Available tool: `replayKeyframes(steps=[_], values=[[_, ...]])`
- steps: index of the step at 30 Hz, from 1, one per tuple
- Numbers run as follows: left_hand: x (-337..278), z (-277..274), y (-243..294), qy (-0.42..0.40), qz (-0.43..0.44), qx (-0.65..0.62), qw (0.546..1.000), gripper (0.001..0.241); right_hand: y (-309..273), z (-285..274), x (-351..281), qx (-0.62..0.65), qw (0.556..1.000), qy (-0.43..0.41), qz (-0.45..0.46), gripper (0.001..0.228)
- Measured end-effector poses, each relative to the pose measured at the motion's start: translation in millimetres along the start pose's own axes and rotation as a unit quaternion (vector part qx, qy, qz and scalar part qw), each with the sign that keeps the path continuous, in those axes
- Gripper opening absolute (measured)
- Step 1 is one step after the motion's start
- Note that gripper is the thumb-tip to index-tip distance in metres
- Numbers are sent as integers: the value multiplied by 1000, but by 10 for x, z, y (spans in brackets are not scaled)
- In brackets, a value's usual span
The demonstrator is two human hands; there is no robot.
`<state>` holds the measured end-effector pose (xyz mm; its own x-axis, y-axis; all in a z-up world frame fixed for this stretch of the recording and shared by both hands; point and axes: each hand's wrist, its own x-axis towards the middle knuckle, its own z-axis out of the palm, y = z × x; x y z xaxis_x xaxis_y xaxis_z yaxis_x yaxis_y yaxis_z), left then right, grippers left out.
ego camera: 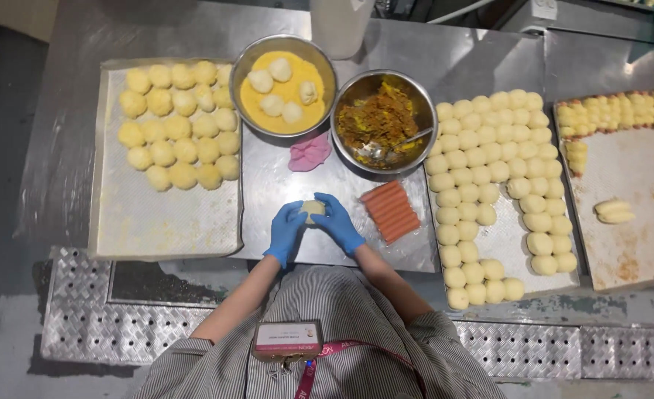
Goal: Flattening dough balls, adding savory filling with a spoon, and pinching the edges to seal the bun.
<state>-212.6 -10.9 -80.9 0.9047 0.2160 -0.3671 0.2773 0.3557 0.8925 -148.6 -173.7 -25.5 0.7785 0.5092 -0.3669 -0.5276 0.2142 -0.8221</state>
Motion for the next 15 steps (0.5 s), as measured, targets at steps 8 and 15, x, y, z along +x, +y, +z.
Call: replayKeyframes(steps=[8, 15], values=[[-298, -148, 298, -28, 325, 496, 805, 48, 240, 34, -234, -586, 759, 27, -283, 50], [-498, -260, 359, -205, 299, 574, 735, 71, 232, -104, -521, -614, 728, -108, -287, 53]])
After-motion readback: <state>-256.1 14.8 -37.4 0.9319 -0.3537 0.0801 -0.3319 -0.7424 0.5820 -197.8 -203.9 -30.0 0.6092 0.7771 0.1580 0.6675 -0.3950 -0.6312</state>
